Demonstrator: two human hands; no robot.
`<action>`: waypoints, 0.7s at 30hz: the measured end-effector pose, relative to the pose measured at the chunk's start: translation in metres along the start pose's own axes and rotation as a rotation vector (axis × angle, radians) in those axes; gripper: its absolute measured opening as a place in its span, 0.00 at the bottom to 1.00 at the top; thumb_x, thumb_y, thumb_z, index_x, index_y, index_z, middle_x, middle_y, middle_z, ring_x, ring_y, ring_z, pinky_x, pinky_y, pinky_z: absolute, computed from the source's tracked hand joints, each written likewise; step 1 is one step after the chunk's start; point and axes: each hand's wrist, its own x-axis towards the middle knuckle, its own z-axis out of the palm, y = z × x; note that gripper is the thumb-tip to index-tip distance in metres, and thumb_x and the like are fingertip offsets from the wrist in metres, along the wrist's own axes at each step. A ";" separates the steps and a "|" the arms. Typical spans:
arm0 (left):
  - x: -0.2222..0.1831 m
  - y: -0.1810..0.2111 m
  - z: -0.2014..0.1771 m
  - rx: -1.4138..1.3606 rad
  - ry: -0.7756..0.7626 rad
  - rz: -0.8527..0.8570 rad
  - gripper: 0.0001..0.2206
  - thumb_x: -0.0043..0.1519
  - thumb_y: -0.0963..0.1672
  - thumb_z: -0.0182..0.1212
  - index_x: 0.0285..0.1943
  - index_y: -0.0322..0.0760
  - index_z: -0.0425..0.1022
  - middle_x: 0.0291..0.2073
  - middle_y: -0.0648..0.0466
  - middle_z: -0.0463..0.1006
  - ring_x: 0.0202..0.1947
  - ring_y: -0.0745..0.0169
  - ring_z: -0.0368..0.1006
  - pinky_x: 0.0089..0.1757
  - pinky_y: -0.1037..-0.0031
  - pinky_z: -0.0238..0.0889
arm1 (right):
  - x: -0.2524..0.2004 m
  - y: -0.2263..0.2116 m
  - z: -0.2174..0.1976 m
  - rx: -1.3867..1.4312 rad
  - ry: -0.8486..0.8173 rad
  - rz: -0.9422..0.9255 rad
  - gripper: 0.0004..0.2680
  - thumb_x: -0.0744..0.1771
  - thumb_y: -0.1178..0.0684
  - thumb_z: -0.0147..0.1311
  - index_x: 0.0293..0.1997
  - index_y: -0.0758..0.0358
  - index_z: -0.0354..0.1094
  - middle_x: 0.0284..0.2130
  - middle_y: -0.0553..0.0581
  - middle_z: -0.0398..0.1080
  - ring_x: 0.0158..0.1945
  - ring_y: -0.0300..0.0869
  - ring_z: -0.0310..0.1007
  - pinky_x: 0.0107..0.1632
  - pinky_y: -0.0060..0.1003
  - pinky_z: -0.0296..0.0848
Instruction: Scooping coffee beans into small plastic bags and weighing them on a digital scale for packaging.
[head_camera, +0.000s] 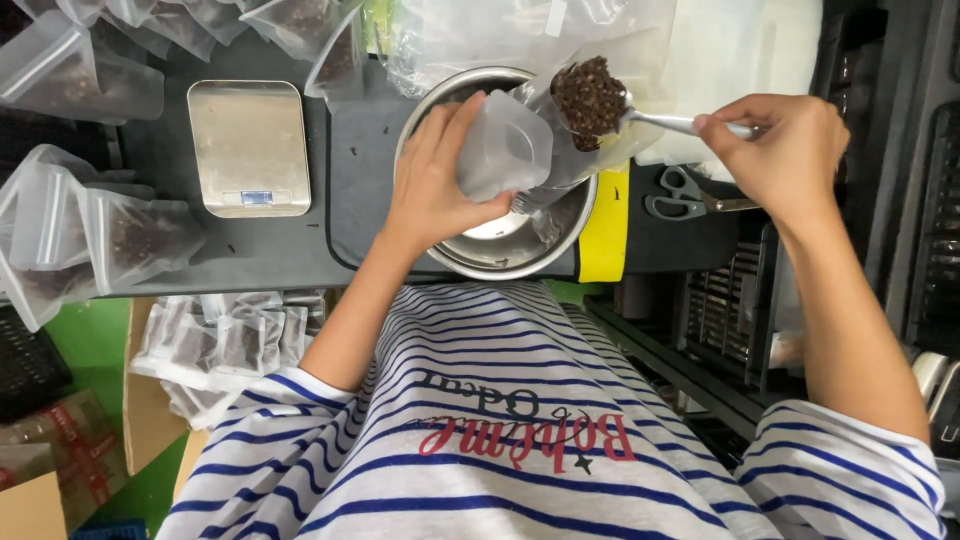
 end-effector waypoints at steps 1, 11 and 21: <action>0.003 0.000 -0.003 0.124 0.020 0.072 0.32 0.43 0.50 0.60 0.56 0.41 0.51 0.43 0.52 0.61 0.42 0.54 0.62 0.39 0.65 0.61 | -0.001 0.004 -0.001 -0.016 0.016 0.002 0.05 0.65 0.47 0.58 0.31 0.53 0.71 0.16 0.46 0.64 0.26 0.35 0.63 0.31 0.33 0.57; 0.023 0.030 -0.010 0.493 -0.027 0.162 0.36 0.44 0.54 0.62 0.56 0.35 0.51 0.41 0.50 0.61 0.40 0.56 0.59 0.37 0.69 0.55 | -0.028 -0.034 -0.064 -0.029 0.033 -0.080 0.05 0.70 0.56 0.60 0.40 0.67 0.72 0.19 0.51 0.60 0.22 0.34 0.53 0.24 0.27 0.49; 0.003 0.013 -0.004 -0.119 -0.047 -0.045 0.37 0.42 0.50 0.64 0.59 0.47 0.45 0.51 0.50 0.54 0.51 0.53 0.56 0.46 0.64 0.57 | -0.058 -0.071 -0.066 -1.000 0.400 -0.505 0.16 0.74 0.51 0.56 0.26 0.53 0.59 0.15 0.44 0.51 0.17 0.35 0.51 0.22 0.29 0.46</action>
